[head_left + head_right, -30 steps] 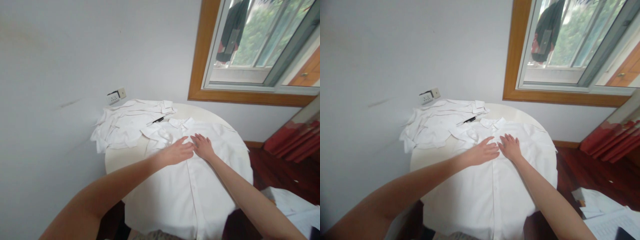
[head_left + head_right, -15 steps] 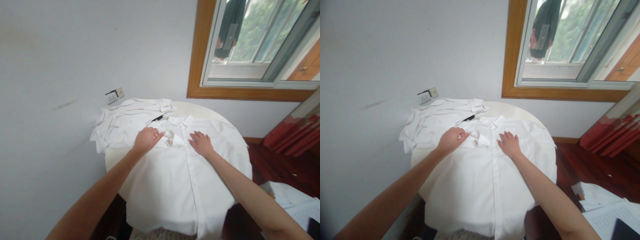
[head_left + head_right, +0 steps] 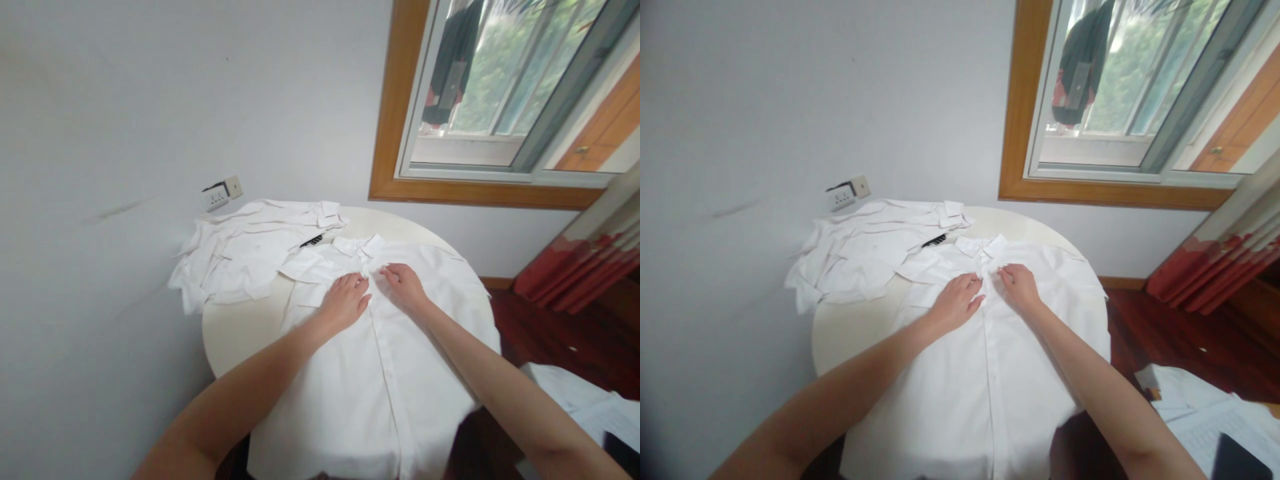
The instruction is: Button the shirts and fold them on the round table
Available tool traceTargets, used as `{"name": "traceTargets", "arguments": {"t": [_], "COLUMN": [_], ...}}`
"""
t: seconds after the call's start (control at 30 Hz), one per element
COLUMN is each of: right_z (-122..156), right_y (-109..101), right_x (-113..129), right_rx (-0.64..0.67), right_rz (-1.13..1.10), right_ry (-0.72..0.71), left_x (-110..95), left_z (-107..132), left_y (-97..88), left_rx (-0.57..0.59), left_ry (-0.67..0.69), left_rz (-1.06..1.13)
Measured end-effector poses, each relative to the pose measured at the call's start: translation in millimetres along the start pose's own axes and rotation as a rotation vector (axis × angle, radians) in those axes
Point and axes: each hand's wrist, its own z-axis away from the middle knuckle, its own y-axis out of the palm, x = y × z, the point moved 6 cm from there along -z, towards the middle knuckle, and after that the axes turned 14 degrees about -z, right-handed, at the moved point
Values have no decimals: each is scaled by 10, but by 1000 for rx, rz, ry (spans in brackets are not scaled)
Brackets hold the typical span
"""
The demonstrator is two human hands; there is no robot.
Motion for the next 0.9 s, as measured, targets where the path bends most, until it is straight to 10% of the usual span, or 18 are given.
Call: {"name": "traceTargets", "arguments": {"t": [0.27, 0.57, 0.7, 0.9], "right_z": [-877, -1368, -1373, -1121], "right_y": [546, 1237, 1012, 84], "right_x": [519, 1013, 1094, 933], "right_rx": [357, 404, 280, -57], "right_rz": [-83, -19, -202, -556], "right_ry": [-121, -19, -107, -166], "left_x": [24, 101, 117, 95], "left_z": [40, 66, 81, 112], "left_y": [133, 190, 148, 79], "left_rx": [-16, 24, -13, -42], "left_ry": [28, 97, 143, 186], "left_rz": [97, 108, 162, 208]}}
